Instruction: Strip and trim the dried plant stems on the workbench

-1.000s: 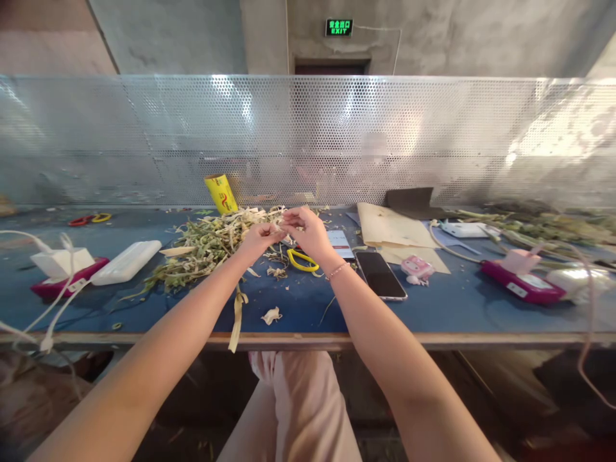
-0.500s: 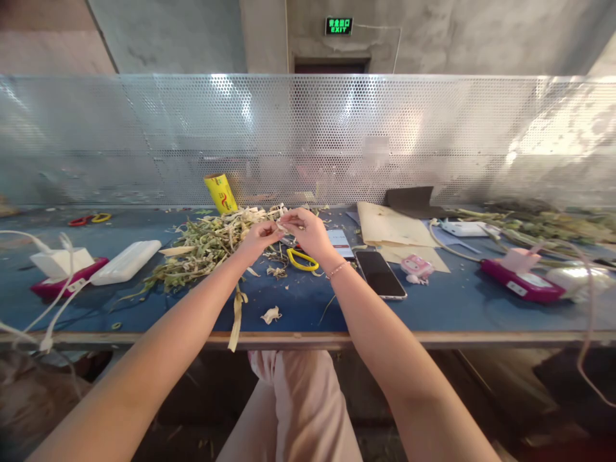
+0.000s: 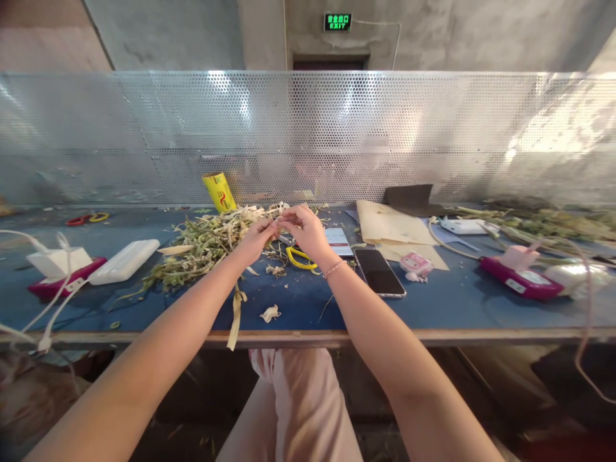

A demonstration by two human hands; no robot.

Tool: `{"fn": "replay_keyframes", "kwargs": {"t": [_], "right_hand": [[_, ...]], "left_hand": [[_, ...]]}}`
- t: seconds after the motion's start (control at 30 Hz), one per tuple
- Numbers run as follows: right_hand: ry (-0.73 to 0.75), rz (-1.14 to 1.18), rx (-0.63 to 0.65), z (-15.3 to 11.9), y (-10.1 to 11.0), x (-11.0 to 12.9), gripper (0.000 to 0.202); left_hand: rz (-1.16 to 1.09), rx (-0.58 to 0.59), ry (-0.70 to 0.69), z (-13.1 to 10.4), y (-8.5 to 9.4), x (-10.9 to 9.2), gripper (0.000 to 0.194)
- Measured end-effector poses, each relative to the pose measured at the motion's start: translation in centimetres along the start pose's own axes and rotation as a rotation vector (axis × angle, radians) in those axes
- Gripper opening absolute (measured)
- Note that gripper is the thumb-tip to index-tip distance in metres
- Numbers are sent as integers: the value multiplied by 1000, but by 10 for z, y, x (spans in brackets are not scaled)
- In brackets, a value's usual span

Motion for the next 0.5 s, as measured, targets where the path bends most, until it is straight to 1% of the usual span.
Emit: {"fn": "replay_keyframes", "kwargs": {"t": [0.1, 0.2, 0.33, 0.4, 0.5], "right_hand": [[-3, -33, -78, 2, 3, 1, 16], [-92, 45, -121, 3, 5, -2, 26], [-254, 243, -65, 3, 2, -8, 38], [-289, 301, -28, 2, 0, -9, 39], [-304, 323, -1, 1, -2, -7, 38]], "left_hand": [[-52, 34, 7, -1, -2, 1, 39], [-131, 52, 12, -2, -4, 4, 40], [-177, 55, 37, -2, -4, 6, 42], [-195, 42, 55, -1, -4, 6, 39], [-229, 13, 84, -1, -3, 6, 34]]}}
Point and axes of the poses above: each hand's wrist, its own z-axis towards the middle knuckle, its own y-axis out of the back of the hand, x = y × z, the point moved 3 cm from there along z, towards the middle knuckle, and after that the axes turned 1 degree about x, right-handed, at the moved point
